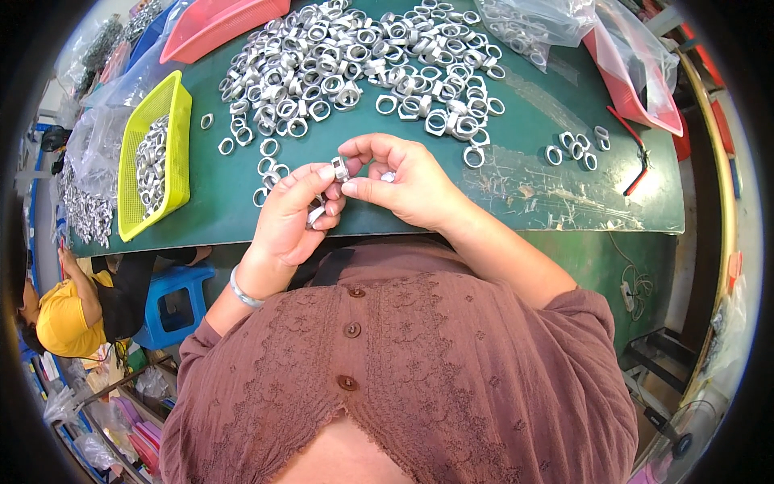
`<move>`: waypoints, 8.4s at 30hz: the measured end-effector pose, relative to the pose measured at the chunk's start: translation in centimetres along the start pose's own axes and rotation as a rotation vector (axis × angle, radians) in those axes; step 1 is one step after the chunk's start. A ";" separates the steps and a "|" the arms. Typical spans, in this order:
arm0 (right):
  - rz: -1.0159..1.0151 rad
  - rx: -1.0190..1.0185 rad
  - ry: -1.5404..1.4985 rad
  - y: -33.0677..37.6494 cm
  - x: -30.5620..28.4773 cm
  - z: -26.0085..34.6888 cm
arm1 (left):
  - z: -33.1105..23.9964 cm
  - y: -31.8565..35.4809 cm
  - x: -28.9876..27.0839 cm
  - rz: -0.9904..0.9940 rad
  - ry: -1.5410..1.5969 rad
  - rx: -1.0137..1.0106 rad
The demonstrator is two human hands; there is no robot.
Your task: The person assembles metal components by hand, inserting a small square element into a circular ring and then using pliers to secure the pieces together.
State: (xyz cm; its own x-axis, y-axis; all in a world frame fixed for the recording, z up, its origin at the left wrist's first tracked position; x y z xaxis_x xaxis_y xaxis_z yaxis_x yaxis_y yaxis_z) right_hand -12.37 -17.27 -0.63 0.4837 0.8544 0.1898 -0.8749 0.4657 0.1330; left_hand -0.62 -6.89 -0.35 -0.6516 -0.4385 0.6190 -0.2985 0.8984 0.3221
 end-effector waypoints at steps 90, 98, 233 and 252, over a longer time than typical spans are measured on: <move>-0.129 -0.398 0.490 0.8 0.3 1.5 | 0.0 0.2 -1.3 0.121 -0.150 0.192; -0.164 -0.336 0.479 0.7 0.1 1.5 | -0.2 -0.1 -0.8 0.019 0.350 -0.036; -0.411 -0.219 0.873 0.3 2.0 -1.1 | -19.0 7.9 -29.9 -0.800 -1.540 0.832; -0.399 -0.190 0.867 0.0 1.6 -1.5 | -18.7 11.6 -29.7 -1.185 -1.804 0.669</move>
State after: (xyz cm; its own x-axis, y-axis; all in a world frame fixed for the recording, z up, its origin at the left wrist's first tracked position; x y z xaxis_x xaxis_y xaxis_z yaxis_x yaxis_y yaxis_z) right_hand -11.64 -15.56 -1.76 0.6257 0.4636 -0.6273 -0.6772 0.7220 -0.1418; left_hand 28.27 16.12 -1.62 0.3042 -0.4859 -0.8193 -0.7701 0.3808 -0.5118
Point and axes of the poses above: each hand's wrist, its own y-axis away from the middle knuckle, its own x-axis out of the palm, z = x × y, the point moved 2 cm from there along -y, towards the middle knuckle, and after that the axes turned 9 degrees about x, right-handed, at the moved point
